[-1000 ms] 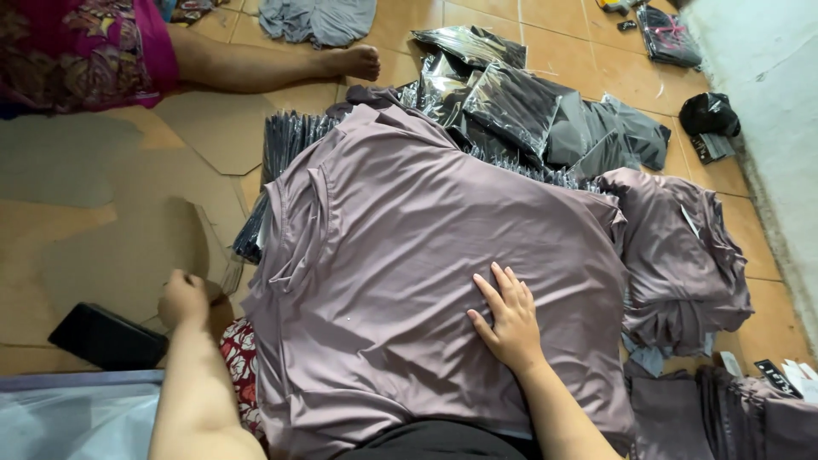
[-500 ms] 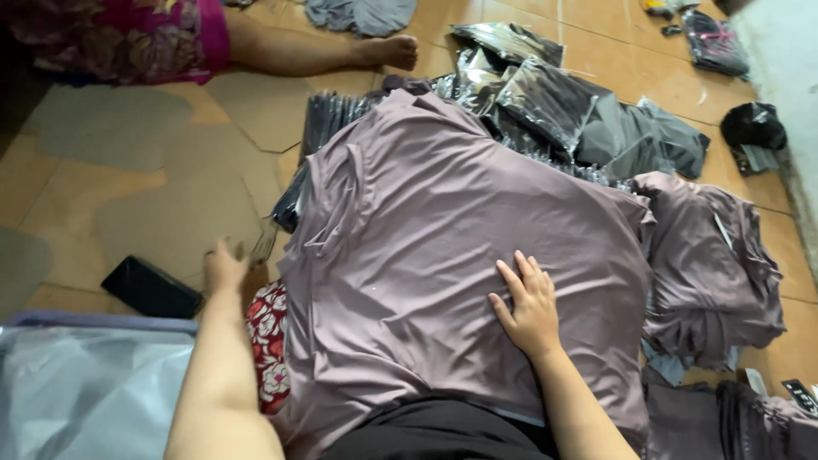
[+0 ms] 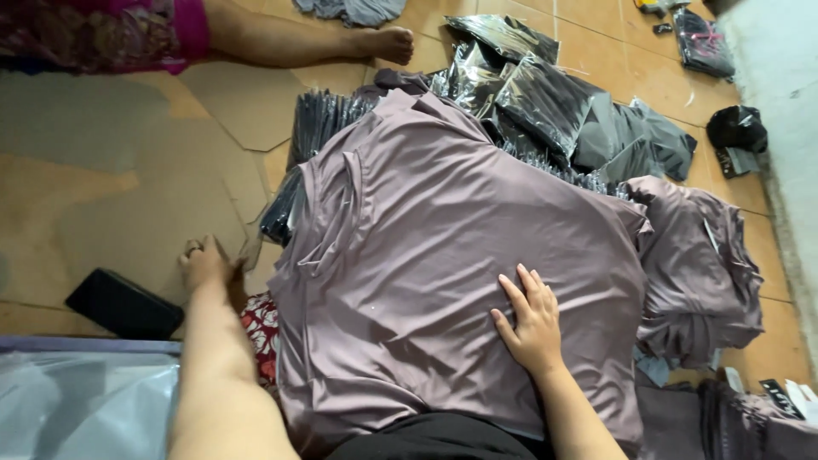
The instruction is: The person folds a mauve long-sleeved shirt by hand, using a cardboard insert to maintain shape, and places it on a stack of folded shirts. The process is repeated for multiple shirts.
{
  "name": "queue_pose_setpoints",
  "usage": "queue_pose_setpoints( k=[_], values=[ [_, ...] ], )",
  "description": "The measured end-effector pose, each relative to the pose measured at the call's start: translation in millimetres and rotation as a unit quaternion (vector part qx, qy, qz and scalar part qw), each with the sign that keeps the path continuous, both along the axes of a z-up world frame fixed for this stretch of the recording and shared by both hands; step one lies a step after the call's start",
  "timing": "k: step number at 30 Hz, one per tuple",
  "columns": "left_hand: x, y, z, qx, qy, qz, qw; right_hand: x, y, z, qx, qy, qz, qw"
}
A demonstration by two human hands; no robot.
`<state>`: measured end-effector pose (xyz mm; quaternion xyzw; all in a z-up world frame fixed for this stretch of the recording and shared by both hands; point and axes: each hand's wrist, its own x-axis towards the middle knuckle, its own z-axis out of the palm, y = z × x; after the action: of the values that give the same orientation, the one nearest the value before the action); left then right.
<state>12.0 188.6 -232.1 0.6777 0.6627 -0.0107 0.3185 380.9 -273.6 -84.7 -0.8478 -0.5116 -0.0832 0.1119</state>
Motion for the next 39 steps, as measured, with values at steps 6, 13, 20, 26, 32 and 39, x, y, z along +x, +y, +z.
queue_pose_setpoints(
  k=[6,13,20,26,32,39],
  values=[
    [-20.3,17.4,-81.6,0.062,0.066,-0.061,0.994,-3.6,0.4,2.5,0.002,0.014,0.002,1.000],
    [-17.2,-11.5,-9.0,0.124,0.058,-0.047,0.989,-5.2,1.3,4.8,0.011,0.010,0.000,1.000],
    [-41.9,-2.8,-36.7,0.301,-0.075,0.181,0.933,-6.1,2.7,2.5,0.014,0.001,0.005,1.000],
    [-51.5,-5.8,18.7,0.469,-0.234,0.173,0.834,-7.1,2.9,4.4,0.039,0.003,0.031,0.999],
    [-36.4,-0.4,68.4,0.462,-0.371,0.175,0.787,-10.3,4.4,6.8,0.053,0.012,0.030,0.998],
    [15.4,-66.1,170.8,0.403,-0.547,0.117,0.725,-7.3,3.7,4.3,0.049,0.006,0.029,0.998]
  ],
)
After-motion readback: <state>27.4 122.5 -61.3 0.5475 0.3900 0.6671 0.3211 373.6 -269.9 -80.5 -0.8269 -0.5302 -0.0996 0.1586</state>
